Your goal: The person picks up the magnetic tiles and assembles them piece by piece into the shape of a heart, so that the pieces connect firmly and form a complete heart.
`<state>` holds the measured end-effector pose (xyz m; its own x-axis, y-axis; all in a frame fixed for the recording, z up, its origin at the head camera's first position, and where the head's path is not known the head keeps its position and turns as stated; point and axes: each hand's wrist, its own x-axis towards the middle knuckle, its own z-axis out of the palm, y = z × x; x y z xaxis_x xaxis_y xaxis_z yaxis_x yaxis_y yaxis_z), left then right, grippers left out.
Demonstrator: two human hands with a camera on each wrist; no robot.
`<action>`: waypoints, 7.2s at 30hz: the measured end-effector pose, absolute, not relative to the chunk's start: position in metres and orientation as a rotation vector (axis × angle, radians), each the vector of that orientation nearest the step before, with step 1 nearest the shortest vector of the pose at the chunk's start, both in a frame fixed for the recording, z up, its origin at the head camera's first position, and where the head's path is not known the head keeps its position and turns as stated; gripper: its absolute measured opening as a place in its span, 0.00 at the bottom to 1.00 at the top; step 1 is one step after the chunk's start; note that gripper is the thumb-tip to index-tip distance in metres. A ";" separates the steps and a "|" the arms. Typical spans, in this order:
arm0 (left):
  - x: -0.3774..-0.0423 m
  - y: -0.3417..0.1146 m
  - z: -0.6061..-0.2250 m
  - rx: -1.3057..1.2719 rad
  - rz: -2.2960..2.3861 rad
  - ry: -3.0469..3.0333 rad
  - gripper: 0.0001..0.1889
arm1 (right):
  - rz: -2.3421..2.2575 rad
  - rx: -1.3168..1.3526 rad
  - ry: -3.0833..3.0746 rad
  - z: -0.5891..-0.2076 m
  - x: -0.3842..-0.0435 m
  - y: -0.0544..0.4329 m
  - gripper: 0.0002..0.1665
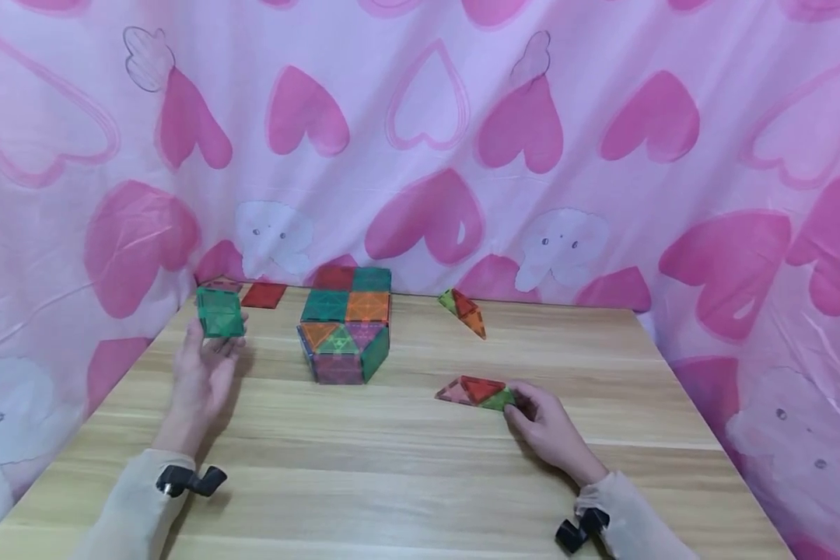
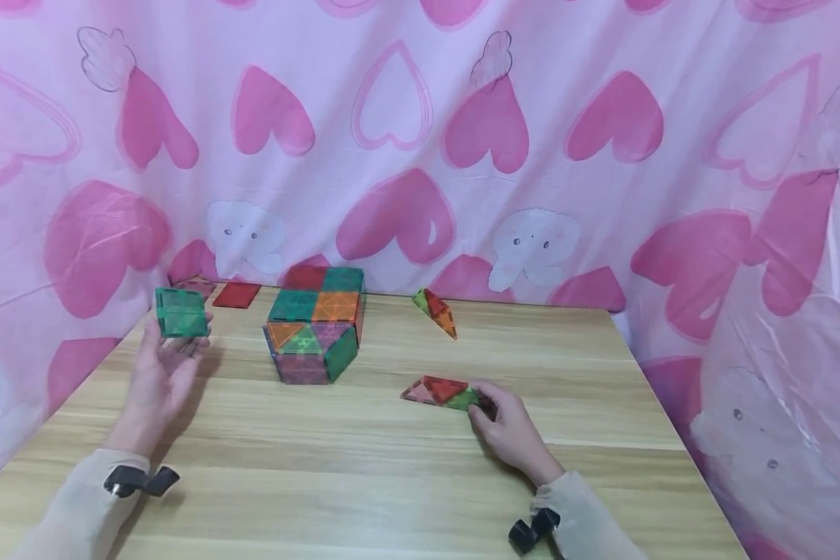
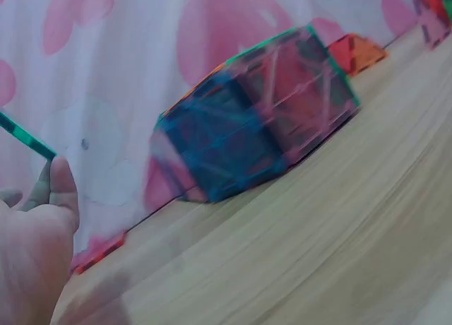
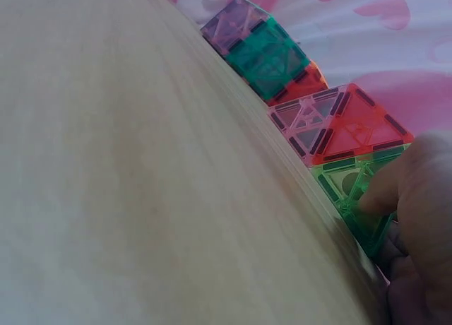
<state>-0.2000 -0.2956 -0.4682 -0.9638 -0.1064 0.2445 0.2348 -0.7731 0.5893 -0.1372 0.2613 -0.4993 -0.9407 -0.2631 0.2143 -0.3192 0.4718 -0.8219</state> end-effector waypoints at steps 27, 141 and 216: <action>-0.149 -0.143 -0.431 -0.993 -1.742 -2.372 0.47 | 1.551 0.777 -2.645 -0.497 -0.135 0.258 0.19; -0.189 -0.084 -0.496 -1.026 -1.510 -2.658 0.46 | 1.252 0.346 -2.628 -0.499 -0.247 0.274 0.16; -0.239 -0.255 -0.403 -0.309 -1.437 -2.034 0.32 | 1.345 0.697 -2.828 -0.492 -0.147 0.277 0.58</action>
